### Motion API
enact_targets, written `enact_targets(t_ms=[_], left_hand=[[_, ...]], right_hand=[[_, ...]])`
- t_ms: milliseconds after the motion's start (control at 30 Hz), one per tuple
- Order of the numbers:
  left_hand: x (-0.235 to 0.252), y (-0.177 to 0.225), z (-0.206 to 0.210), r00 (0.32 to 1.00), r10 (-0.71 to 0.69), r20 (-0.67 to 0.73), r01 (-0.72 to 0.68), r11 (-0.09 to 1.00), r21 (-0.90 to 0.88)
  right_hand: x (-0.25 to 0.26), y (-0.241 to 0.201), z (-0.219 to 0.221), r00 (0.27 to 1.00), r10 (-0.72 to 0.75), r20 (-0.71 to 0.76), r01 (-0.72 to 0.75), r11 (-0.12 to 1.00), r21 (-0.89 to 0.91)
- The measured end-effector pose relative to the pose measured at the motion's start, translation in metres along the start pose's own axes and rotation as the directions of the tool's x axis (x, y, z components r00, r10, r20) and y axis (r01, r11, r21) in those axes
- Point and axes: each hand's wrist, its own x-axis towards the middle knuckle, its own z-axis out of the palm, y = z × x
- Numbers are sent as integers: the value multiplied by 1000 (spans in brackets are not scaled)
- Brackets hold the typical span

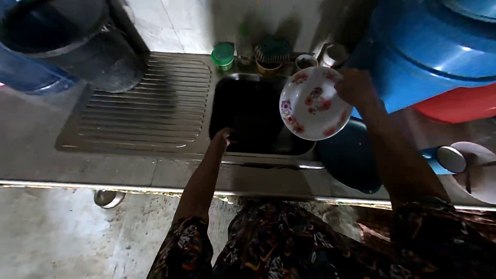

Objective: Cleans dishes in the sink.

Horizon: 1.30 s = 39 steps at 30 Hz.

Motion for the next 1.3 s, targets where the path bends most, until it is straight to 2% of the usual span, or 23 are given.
enact_targets(t_ms=[67,133,200,300,367,433,500,600,733,800,933,1000,1067,1133,1233,1300], left_hand=[[-5,3,-3,1000,-11,23,15,990,-141],[-14,14,-6,998,12,64,1,982,-187],[-33,34,-11,995,80,67,-70,988,-136],[-67,67,-15,978,209,0,-209,978,-25],[-85,86,-19,955,296,-16,-295,955,11],[-100,102,-23,928,372,-26,-367,923,115],[-112,112,-26,898,438,-38,-420,880,221],[-126,120,-22,860,509,-41,-462,810,361],[-132,118,-15,799,601,-18,-493,671,554],[-135,117,-11,739,673,29,-522,546,655],[-138,116,-4,626,774,95,-530,333,780],[-141,114,0,578,808,109,-538,278,796],[-142,110,3,515,848,122,-561,226,797],[-139,107,1,418,895,156,-605,146,783],[-133,104,-7,250,952,176,-638,25,770],[-130,106,-17,205,969,136,-627,23,779]], right_hand=[[-4,1,-12,1000,10,7,-10,999,-45],[-7,6,-17,1000,15,26,-14,999,-40],[-5,14,-12,999,5,50,-4,1000,-16],[6,24,15,993,-22,119,11,996,91],[10,22,39,979,-15,201,-26,980,197],[14,16,67,950,16,312,-122,939,321],[11,3,90,912,56,406,-245,868,431],[7,-17,129,870,104,482,-419,670,612],[11,-31,180,854,80,514,-494,431,755],[7,-41,187,841,68,537,-520,377,766],[7,-50,212,832,159,532,-552,331,765],[6,-50,217,818,186,544,-573,340,746],[1,-53,215,829,191,525,-554,400,730],[-3,-56,212,850,202,487,-522,456,721],[-7,-51,215,872,181,455,-484,461,744],[-11,-43,217,884,144,446,-459,458,761]])
